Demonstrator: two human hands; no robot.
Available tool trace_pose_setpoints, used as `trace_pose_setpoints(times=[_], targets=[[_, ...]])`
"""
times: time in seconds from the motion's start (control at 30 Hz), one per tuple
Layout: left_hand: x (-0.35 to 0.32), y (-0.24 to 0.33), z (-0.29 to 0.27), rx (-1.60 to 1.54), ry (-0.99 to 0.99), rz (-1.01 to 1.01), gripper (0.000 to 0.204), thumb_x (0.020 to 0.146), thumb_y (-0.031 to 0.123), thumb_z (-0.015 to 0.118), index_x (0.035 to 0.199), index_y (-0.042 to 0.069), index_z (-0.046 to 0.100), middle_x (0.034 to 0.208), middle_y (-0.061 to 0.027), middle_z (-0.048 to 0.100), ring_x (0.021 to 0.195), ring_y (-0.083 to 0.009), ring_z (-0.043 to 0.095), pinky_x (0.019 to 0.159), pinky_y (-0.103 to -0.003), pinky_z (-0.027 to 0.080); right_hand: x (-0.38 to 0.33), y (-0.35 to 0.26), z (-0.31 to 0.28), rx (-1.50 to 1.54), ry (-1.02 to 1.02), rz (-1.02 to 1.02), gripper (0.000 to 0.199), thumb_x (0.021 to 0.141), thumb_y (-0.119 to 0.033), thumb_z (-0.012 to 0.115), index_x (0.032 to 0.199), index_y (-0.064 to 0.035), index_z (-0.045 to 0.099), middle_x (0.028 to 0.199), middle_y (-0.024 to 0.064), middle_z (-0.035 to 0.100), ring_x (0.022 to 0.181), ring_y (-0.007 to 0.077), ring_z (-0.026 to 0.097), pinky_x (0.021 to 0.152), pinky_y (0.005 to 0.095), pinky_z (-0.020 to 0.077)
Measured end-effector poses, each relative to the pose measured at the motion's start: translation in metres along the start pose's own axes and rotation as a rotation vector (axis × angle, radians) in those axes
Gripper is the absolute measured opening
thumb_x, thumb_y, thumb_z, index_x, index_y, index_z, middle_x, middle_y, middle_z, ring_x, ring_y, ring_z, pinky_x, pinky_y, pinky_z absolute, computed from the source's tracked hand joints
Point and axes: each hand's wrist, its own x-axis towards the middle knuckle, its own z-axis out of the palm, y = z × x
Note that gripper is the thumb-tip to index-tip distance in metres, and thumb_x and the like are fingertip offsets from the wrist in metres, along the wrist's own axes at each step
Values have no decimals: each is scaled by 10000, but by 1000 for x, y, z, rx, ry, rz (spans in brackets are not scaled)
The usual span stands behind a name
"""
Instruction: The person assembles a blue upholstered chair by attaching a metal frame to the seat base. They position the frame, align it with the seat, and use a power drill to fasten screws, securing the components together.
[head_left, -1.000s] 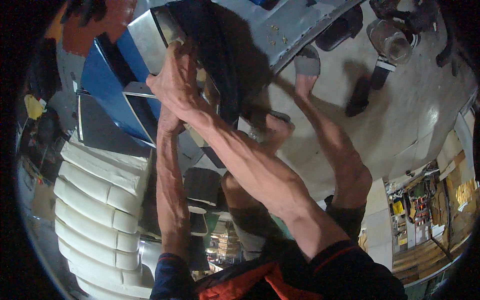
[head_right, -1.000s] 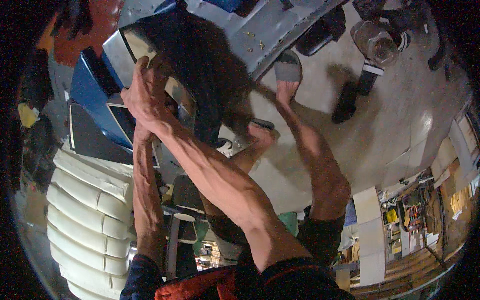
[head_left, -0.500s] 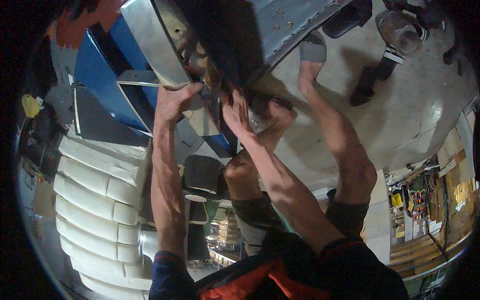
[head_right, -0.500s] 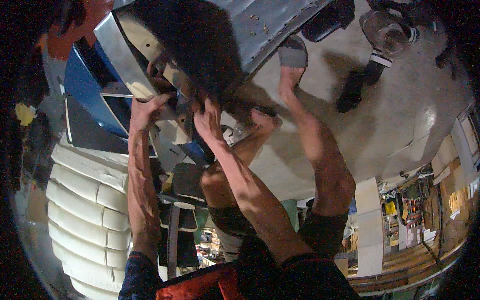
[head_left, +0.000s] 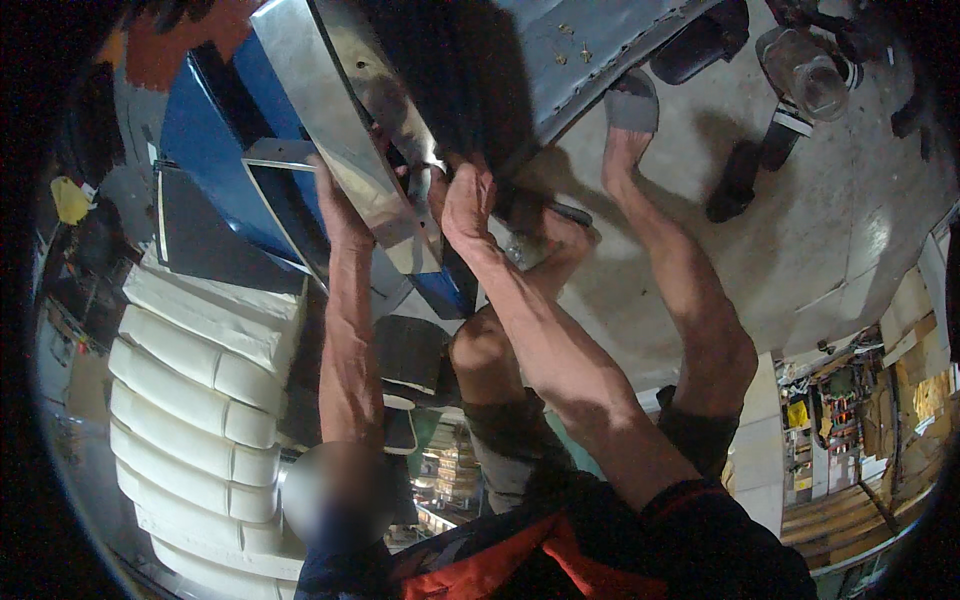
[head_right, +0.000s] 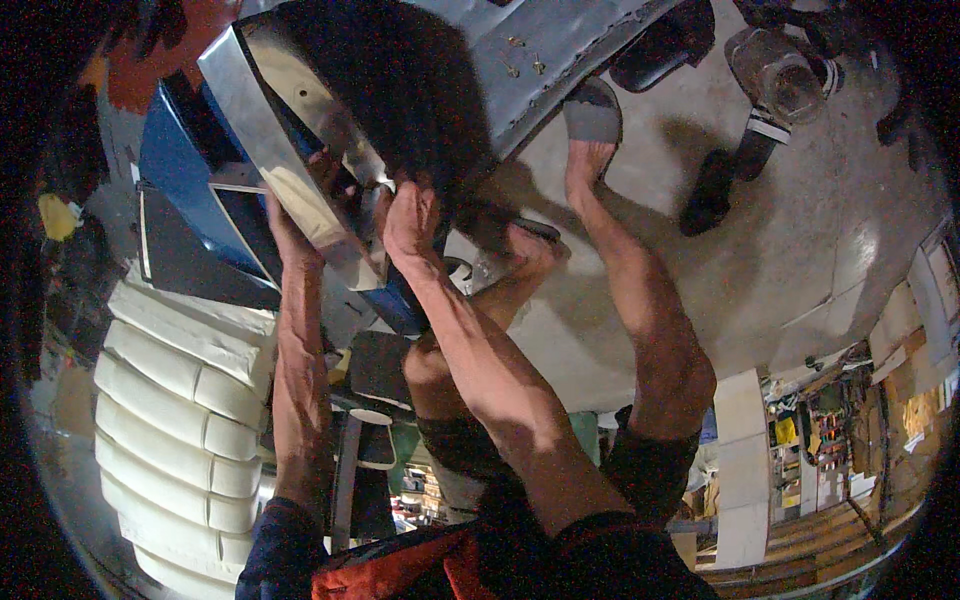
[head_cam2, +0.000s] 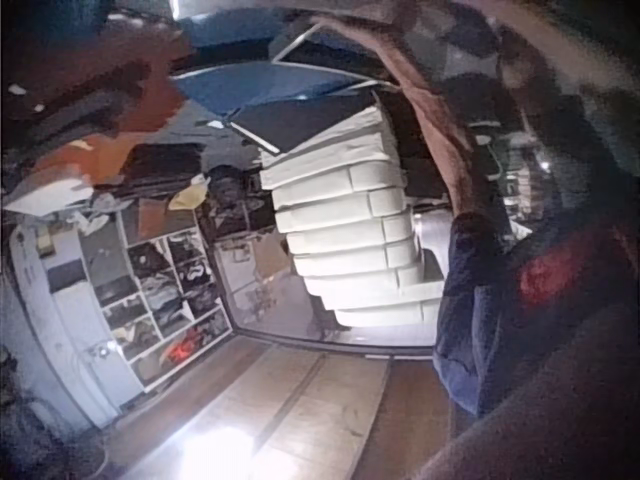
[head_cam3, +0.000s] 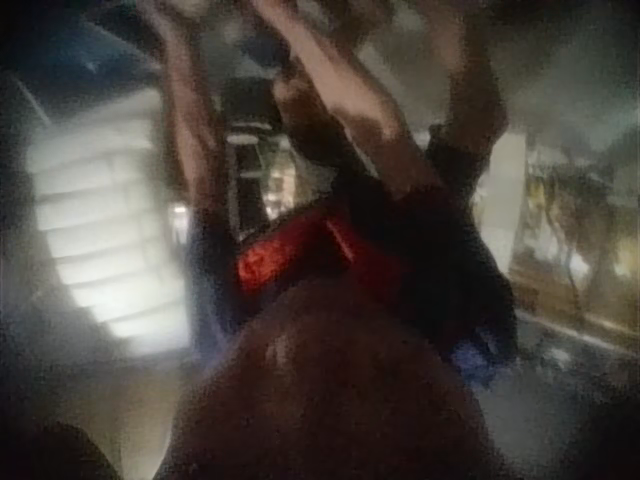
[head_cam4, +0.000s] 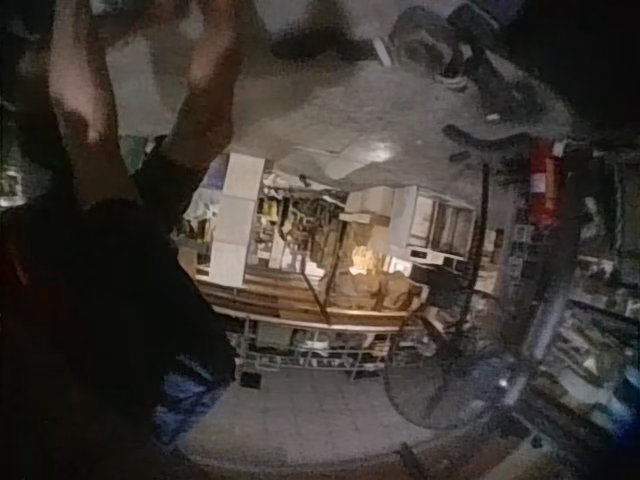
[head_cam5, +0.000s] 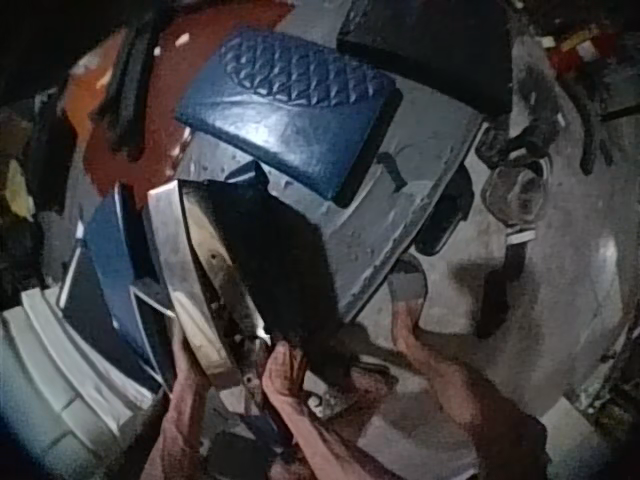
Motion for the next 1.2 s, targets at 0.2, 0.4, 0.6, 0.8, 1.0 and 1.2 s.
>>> trace_pose_setpoints(times=[0.2, 0.4, 0.6, 0.8, 1.0, 1.2], targets=[[40, -54, -51, 696, -57, 119, 392, 931, 291, 760, 1219, 35, 685, 1080, -52, 709, 913, -160, 649, 782, -324, 527, 5, 4, 16, 60, 13, 68, 212, 812, -34, 709, 1006, 37, 755, 970, 208, 748, 961, 327, 721, 843, 419, 532], [14, -55, -14, 643, 35, 127, 244, 902, 232, 792, 1061, 56, 735, 946, -13, 704, 818, -138, 624, 729, -295, 492, 7, 13, 24, 193, 53, 20, 135, 802, 48, 705, 927, 72, 748, 935, 221, 745, 889, 281, 726, 777, 396, 544], [2, -45, -2, 772, 147, 62, 300, 915, 272, 779, 1106, 46, 728, 992, -31, 701, 902, -151, 621, 812, -304, 489, 1, 7, 20, 166, 69, 33, 135, 805, 48, 715, 933, 74, 748, 940, 211, 734, 860, 300, 718, 769, 395, 540], [7, -43, -7, 842, 133, 24, 358, 929, 300, 769, 1158, 30, 724, 1053, -54, 707, 943, -164, 625, 857, -319, 500, -1, 3, 30, 640, 126, 299, 160, 823, 19, 705, 972, 56, 750, 1032, 227, 719, 958, 328, 703, 825, 411, 525], [9, -55, -15, 752, 114, 159, 329, 944, 288, 757, 1133, 21, 728, 1045, -58, 698, 919, -163, 619, 836, -295, 495, -6, 4, 26, 188, 128, 82, 152, 835, -24, 702, 964, 40, 750, 1071, 246, 707, 961, 378, 693, 829, 438, 518], [9, -57, -7, 805, 90, 277, 320, 944, 319, 756, 1061, 26, 706, 961, -47, 670, 853, -155, 594, 806, -307, 494, 2, 3, 22, 96, 95, 2, 151, 836, -35, 702, 968, 13, 759, 1054, 232, 718, 991, 396, 693, 827, 446, 520]])
